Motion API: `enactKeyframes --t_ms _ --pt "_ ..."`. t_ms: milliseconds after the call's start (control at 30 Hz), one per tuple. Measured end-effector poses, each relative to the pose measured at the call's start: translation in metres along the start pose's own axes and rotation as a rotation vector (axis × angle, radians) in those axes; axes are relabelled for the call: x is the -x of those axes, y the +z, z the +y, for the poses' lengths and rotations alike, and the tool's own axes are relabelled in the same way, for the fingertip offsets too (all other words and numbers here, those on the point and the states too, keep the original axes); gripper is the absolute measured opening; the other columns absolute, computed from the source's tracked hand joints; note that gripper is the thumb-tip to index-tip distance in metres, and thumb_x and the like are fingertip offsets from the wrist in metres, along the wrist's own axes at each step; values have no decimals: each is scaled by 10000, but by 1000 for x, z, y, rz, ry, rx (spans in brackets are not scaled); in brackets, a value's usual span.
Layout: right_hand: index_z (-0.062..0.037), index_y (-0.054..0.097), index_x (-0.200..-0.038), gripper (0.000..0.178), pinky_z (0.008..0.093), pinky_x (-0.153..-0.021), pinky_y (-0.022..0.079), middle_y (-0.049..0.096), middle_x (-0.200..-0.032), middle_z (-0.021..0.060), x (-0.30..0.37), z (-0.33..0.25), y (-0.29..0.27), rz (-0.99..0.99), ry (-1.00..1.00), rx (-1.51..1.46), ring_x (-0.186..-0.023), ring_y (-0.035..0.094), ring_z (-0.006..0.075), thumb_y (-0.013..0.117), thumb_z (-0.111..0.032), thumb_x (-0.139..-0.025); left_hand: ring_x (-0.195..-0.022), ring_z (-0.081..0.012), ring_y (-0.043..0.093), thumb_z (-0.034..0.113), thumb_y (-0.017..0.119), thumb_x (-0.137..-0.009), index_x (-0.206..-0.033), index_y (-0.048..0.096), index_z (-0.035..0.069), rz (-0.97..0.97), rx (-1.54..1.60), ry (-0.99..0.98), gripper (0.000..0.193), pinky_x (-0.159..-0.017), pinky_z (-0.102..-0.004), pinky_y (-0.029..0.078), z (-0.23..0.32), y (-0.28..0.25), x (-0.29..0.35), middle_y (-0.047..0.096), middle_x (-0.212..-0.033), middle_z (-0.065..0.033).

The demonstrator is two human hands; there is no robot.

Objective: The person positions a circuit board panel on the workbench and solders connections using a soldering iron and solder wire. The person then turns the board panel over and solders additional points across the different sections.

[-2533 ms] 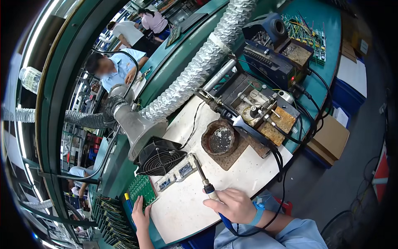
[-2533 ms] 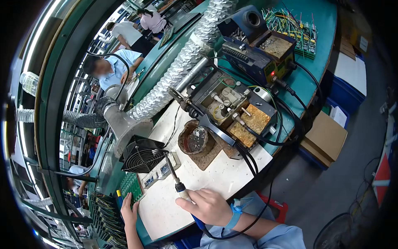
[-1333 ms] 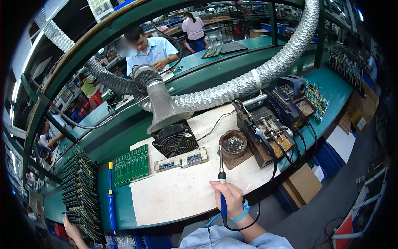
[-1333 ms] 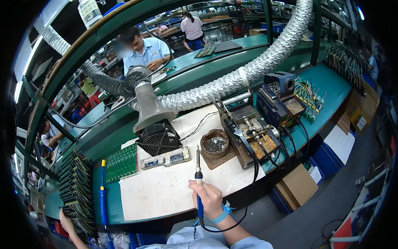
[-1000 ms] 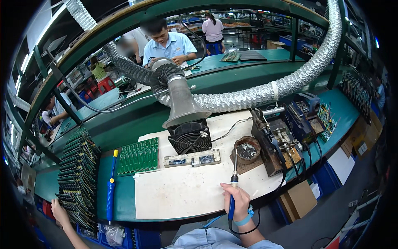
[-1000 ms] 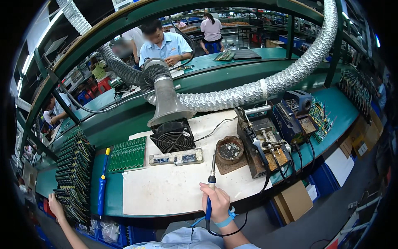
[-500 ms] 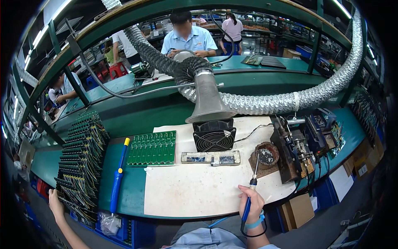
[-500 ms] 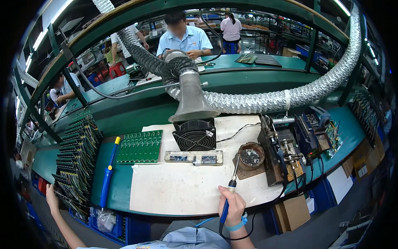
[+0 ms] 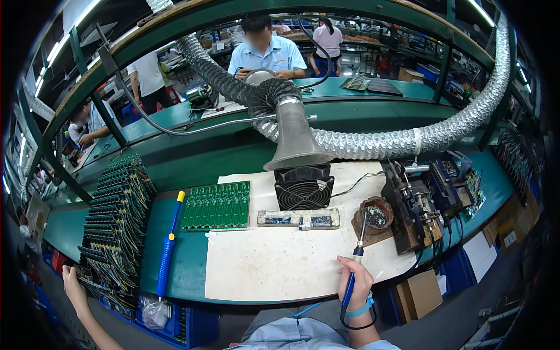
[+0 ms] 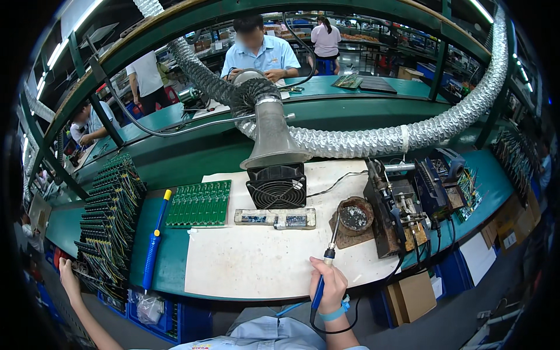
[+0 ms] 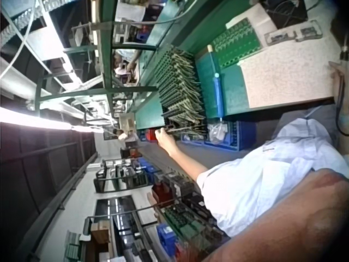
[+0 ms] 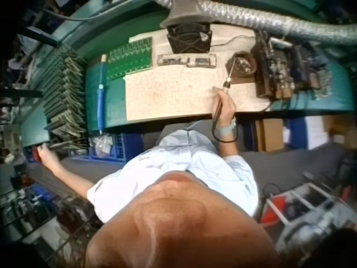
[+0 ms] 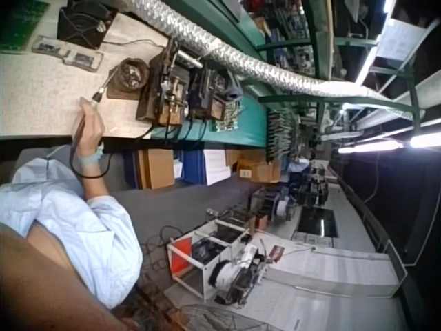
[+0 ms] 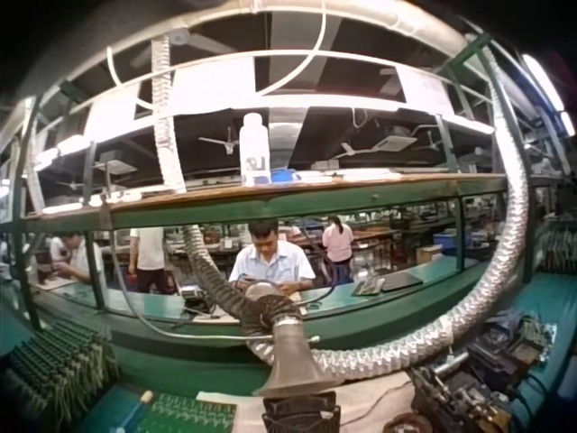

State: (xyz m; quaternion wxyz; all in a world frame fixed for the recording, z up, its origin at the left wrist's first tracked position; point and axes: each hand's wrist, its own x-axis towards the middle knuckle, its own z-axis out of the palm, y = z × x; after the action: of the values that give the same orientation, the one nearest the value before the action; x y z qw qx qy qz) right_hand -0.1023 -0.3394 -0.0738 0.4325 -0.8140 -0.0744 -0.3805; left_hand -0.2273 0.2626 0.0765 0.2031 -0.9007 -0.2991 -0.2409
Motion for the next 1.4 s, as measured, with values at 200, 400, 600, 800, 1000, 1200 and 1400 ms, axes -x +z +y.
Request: enactKeyframes --t_ms 200,400,600,800,1000,1200,1400 --pt "17 551 -905 217 258 -549 494 661 -864 142 -4 -2 0 -8 -64 6 -549 566 180 502 146 -737 -771 -289 512 -88 465 -730 -779 529 5 -2 -87 -19 123 -706 -359 443 -20 19 -3 467 -880 -97" --pt "-1 563 -906 275 289 -631 498 673 -875 122 0 -1 -1 3 -16 -22 -642 607 231 531 128 -666 -791 -288 530 -44 498 -769 -776 571 -5 -143 -342 -206 83 -722 -351 474 -22 10 -16 488 -909 -119" --pt "-7 565 -910 297 296 -653 498 677 -881 114 0 -1 -3 0 -3 -30 -672 618 244 538 122 -644 -799 -289 538 -1 524 -789 -776 577 -16 -221 -369 -274 56 -714 -351 485 -37 9 -7 495 -908 -132" --pt "-9 564 -909 296 294 -647 495 678 -880 112 0 0 -2 -4 -8 -29 -660 611 238 534 121 -645 -815 -291 543 -1 520 -792 -766 577 -6 5 -414 -253 63 -700 -359 491 -29 -2 4 497 -912 -128" --pt "-10 564 -912 296 293 -638 490 678 -882 108 0 0 -2 5 -10 -29 -644 602 231 530 118 -647 -816 -273 535 5 526 -757 -802 599 7 -54 -352 -247 86 -754 -383 450 -16 -4 6 538 -932 -115" --pt "-5 552 -910 267 274 -589 493 673 -877 122 -2 0 -2 13 -45 -26 -592 584 203 515 133 -685 -816 -279 528 54 528 -749 -769 628 37 12 -500 -314 104 -742 -382 427 -21 -21 6 552 -899 -122" --pt "-1 541 -906 238 256 -549 496 667 -873 138 -3 -2 -1 4 -70 -22 -549 570 177 498 150 -727 -816 -285 521 102 530 -740 -736 658 67 82 -661 -375 132 -731 -381 403 20 -75 25 567 -866 -129"
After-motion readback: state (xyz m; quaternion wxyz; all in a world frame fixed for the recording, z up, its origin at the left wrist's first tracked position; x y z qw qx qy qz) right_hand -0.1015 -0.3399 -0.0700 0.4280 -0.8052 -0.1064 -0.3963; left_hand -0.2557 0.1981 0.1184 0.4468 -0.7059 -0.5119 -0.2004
